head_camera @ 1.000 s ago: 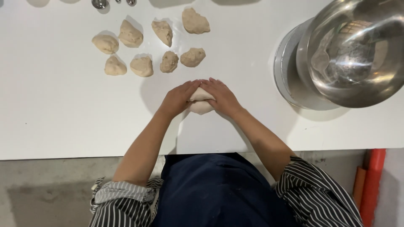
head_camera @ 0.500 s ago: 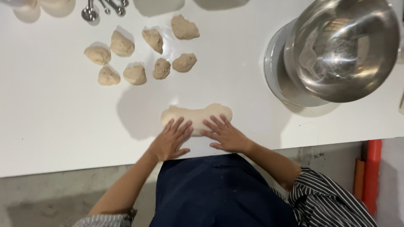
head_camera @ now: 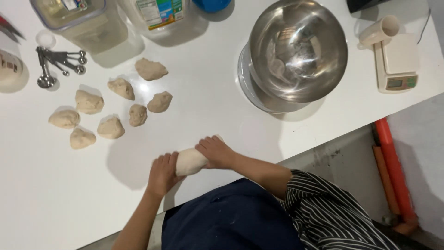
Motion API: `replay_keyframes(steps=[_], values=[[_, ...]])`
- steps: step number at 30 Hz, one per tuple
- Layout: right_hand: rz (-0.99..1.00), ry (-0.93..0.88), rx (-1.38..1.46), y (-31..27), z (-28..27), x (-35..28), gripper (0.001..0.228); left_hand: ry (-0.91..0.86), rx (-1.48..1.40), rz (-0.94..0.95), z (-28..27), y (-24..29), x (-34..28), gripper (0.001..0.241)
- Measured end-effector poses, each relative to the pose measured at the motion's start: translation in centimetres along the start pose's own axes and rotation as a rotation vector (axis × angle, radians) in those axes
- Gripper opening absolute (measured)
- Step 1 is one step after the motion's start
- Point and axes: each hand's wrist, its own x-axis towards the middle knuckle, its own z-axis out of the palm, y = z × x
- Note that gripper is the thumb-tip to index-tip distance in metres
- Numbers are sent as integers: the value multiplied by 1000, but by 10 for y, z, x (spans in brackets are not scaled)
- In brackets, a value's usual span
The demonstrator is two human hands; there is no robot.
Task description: Dividing a large piece of dough into smaller portions and weighing them on a scale.
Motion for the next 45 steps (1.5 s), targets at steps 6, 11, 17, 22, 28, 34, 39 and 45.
replay_keyframes(steps=[6,11,17,22,28,34,39,45], values=[[-75,42,-25,28,50,-42,63,179,-10,39,56,-26,-26,65],[87,-11,23,25,-7,-3,80,164,106,-145,0,-3,8,100],[402,149,264,48,-60,-43,64,254,111,66,-31,9,-15,117],[764,83,90,78,-48,-106,59,115,-100,-10,-4,-17,-26,100],[884,-152,-52,73,-40,-106,117,-120,-116,-206,-2,-22,-12,54],[1143,-143,-67,101,-27,-95,131,-374,-271,-493,-34,-5,-10,71],[1144,-14,99,138,-5,-102,105,-206,179,-486,-46,28,-14,112],[928,-37,109,119,-17,-112,58,352,-601,-395,20,-25,-11,57]])
